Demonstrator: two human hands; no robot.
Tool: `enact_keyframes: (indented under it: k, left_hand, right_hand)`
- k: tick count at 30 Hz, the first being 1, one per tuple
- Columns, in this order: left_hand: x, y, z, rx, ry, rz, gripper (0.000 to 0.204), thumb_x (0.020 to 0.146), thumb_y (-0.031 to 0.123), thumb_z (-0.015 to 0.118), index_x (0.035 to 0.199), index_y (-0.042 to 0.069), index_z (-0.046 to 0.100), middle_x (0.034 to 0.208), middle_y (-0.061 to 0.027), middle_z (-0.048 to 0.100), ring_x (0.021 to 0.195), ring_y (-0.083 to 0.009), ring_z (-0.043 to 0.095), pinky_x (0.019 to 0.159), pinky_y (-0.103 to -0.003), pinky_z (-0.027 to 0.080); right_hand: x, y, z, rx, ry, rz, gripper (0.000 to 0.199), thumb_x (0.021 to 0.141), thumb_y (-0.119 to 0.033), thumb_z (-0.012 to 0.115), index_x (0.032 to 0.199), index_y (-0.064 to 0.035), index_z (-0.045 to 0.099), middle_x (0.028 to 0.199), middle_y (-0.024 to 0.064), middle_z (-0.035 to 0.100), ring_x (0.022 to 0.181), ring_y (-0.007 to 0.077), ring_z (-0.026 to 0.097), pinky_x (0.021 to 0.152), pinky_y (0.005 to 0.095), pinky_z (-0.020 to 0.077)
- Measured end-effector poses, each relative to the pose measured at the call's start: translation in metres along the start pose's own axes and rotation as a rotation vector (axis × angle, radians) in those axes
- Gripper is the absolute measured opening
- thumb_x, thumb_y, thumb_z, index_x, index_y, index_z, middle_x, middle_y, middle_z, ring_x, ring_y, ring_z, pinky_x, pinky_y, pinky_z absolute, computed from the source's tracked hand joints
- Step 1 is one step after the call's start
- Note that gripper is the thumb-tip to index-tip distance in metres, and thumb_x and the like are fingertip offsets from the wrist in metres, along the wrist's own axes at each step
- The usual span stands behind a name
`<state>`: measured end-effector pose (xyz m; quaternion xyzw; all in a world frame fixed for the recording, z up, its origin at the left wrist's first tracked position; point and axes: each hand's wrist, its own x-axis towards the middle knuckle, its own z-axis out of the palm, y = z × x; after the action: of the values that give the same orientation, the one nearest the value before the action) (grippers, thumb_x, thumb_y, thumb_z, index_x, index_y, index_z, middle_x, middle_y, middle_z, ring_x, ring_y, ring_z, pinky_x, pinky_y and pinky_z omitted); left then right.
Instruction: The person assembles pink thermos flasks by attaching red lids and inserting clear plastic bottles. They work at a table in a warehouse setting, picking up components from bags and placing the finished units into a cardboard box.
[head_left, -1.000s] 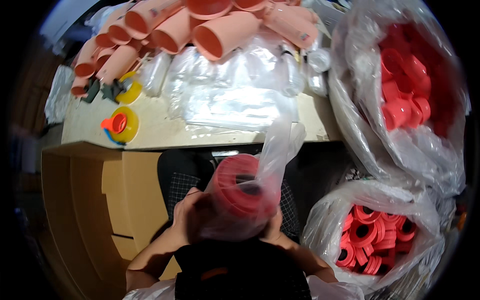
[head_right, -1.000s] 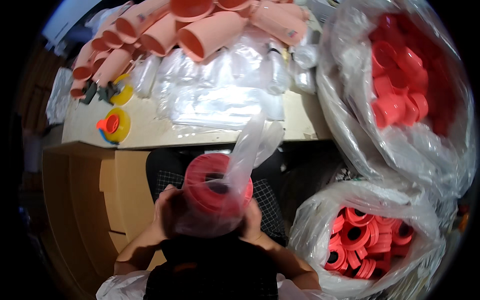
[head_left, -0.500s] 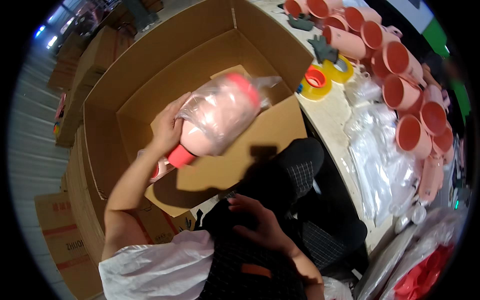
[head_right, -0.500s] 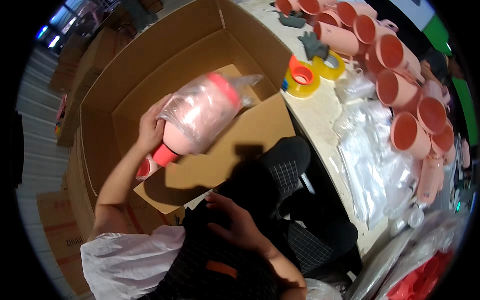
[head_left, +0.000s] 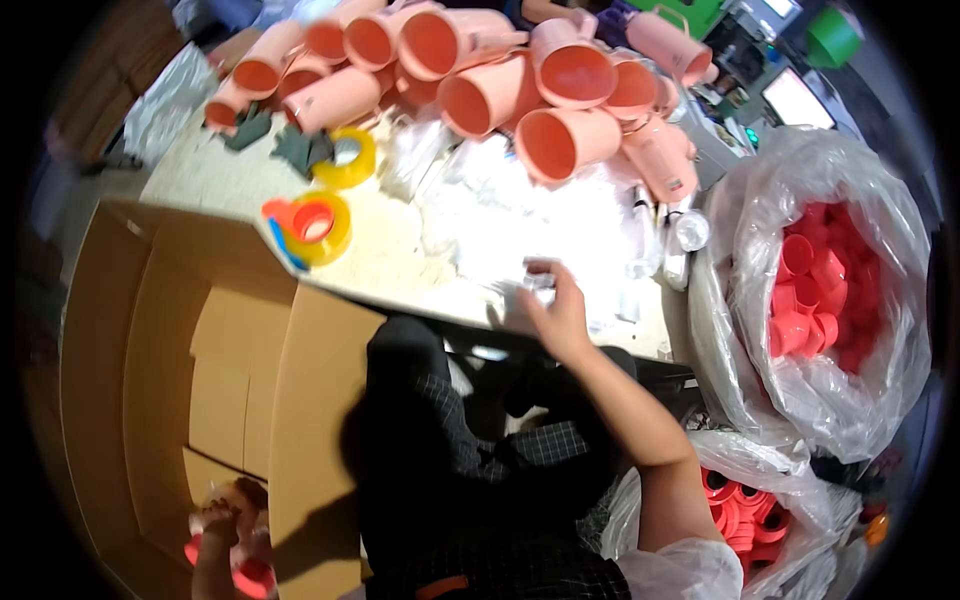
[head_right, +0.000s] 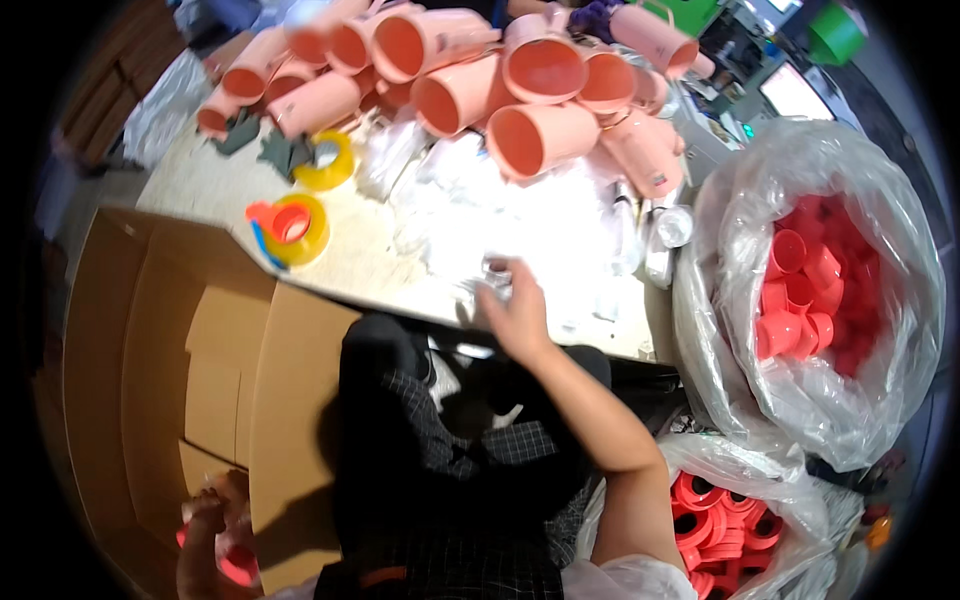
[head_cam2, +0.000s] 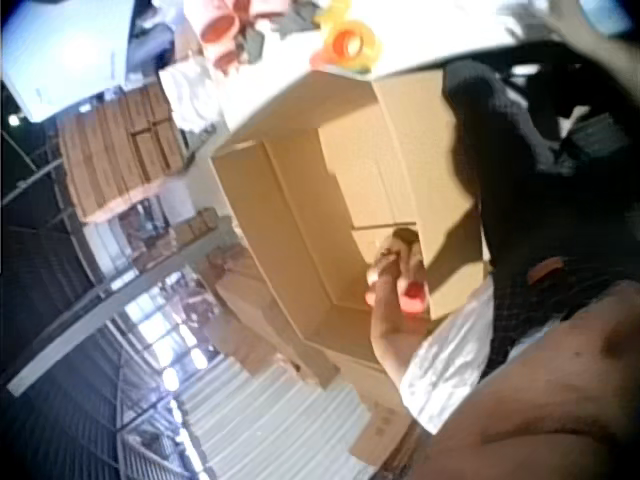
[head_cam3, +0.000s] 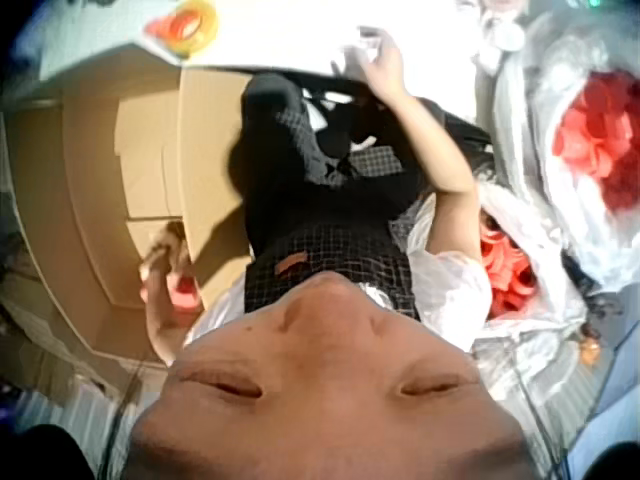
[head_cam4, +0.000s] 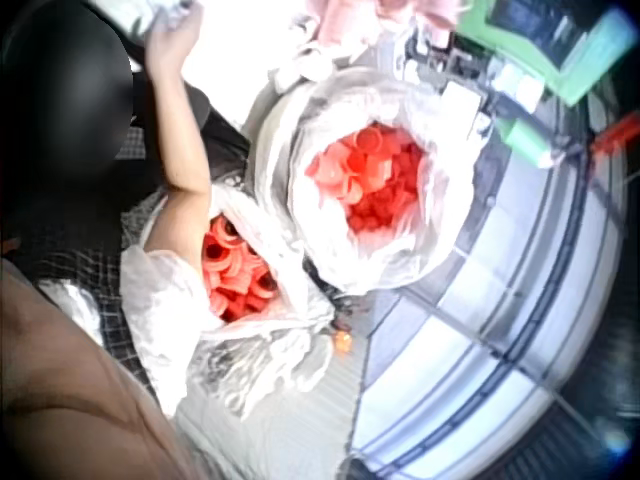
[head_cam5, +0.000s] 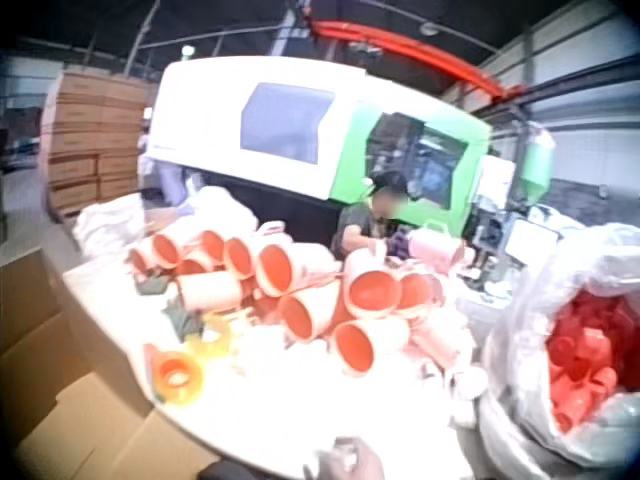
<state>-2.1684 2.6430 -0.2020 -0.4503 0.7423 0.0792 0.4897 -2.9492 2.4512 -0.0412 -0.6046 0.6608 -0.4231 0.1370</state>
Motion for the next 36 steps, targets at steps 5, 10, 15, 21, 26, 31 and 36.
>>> enact_keyframes:
  k: [5,10,15,21,26,31,36]
  left_hand:
    - [0.001,0.025,-0.304,-0.255,0.84,-0.059,0.053,0.079,0.014,0.071,0.13,0.007,0.057,0.123,-0.014,0.058,0.117,-0.0322,0.054,0.1,-0.049,0.042]
    - [0.011,0.157,-0.487,-0.362,1.349,0.395,0.043,0.085,0.017,0.07,0.125,0.007,0.06,0.131,-0.0121,0.062,0.123,-0.033,0.056,0.111,-0.056,0.035]
    - [0.042,0.242,-0.588,0.181,1.76,0.493,0.031,0.095,0.023,0.063,0.123,0.011,0.064,0.137,-0.0076,0.063,0.133,-0.0296,0.054,0.115,-0.06,0.029]
    - [0.033,0.223,-0.577,-0.337,1.46,0.921,0.023,0.095,0.011,0.061,0.117,0.004,0.065,0.109,-0.0131,0.069,0.103,-0.0304,0.066,0.103,-0.056,0.044]
    - [0.042,0.262,-0.559,-1.934,0.949,0.72,0.032,0.104,0.01,0.052,0.13,-0.008,0.053,0.124,-0.0163,0.063,0.113,-0.0249,0.062,0.103,-0.041,0.048]
    - [0.055,0.294,-0.531,-2.52,0.617,0.751,0.044,0.104,0.017,0.056,0.141,-0.005,0.046,0.138,-0.0193,0.057,0.124,-0.0283,0.058,0.106,-0.041,0.046]
    - [0.033,0.315,-0.56,-2.502,0.446,0.873,0.042,0.105,0.019,0.054,0.14,-0.004,0.048,0.137,-0.0182,0.059,0.124,-0.0269,0.06,0.105,-0.041,0.049]
  right_hand:
    - [0.159,0.055,-0.037,-0.529,0.556,0.004,0.071,0.071,-0.017,0.084,0.133,-0.0046,0.05,0.125,0.0238,0.048,0.116,0.0412,0.05,0.097,0.0464,0.0454]
    - [0.117,0.006,-0.038,-0.28,0.51,-0.108,0.042,0.084,-0.004,0.059,0.125,-0.0108,0.06,0.117,0.0222,0.054,0.093,0.0428,0.063,0.073,0.0526,0.0519]
    - [-0.015,-0.066,-0.094,0.136,0.065,-0.06,0.031,0.085,-0.01,0.077,0.114,-0.0059,0.066,0.107,0.0115,0.059,0.084,0.0233,0.065,0.073,0.0322,0.0543]
    - [-0.095,0.032,-0.33,-1.066,0.689,0.141,0.057,0.07,-0.003,0.077,0.124,-0.0083,0.061,0.125,0.0211,0.055,0.114,0.0402,0.055,0.096,0.0479,0.0459]
    - [-0.127,0.087,-0.416,-1.259,0.351,0.234,0.05,0.069,-0.01,0.079,0.118,-0.0103,0.068,0.13,0.0196,0.056,0.118,0.0411,0.053,0.103,0.0474,0.0429]
    - [-0.129,0.096,-0.38,-0.883,0.949,0.099,0.042,0.085,-0.024,0.078,0.124,-0.0111,0.067,0.124,0.0167,0.06,0.117,0.0351,0.053,0.1,0.046,0.0428]
    - [-0.136,0.114,-0.385,-0.359,1.17,0.092,0.046,0.095,-0.03,0.068,0.132,-0.0023,0.06,0.129,0.0165,0.06,0.115,0.0312,0.058,0.101,0.0433,0.0443]
